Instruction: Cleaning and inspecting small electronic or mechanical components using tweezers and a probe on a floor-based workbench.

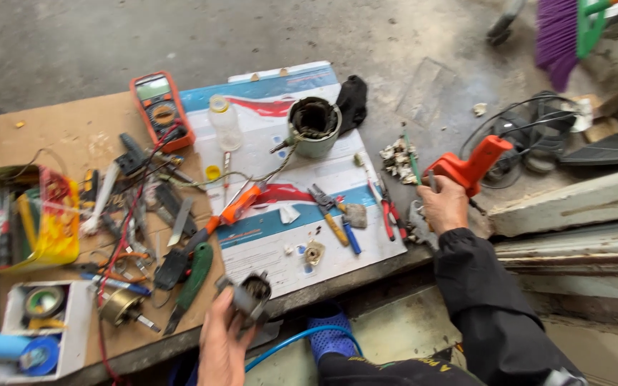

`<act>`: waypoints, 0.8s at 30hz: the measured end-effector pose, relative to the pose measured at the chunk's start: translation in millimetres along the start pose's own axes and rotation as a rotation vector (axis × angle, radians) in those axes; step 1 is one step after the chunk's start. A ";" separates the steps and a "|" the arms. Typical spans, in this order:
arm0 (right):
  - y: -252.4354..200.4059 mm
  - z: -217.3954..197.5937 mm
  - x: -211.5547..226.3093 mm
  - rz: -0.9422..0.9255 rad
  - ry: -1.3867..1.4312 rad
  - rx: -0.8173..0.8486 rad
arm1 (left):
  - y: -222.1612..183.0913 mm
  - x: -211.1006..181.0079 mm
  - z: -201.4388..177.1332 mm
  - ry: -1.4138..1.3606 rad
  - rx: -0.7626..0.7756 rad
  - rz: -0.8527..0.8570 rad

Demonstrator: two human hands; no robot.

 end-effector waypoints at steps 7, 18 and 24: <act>-21.3 -1.8 10.4 0.007 0.216 0.025 | -0.7 -49.7 41.1 0.433 0.000 0.278; -35.8 -33.6 50.5 0.099 0.422 0.089 | 118.3 -37.4 -20.4 0.968 -0.353 0.382; -26.8 -31.6 38.4 0.135 0.539 0.131 | 190.6 -27.6 -46.3 0.545 -0.312 0.536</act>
Point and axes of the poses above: each hand's wrist, its own y-axis towards the middle knuckle, its own z-axis out of the palm, x = y × z, the point moved 9 cm from there along y, towards the middle knuckle, and after that the axes turned 10 degrees about x, right-handed, at the moved point
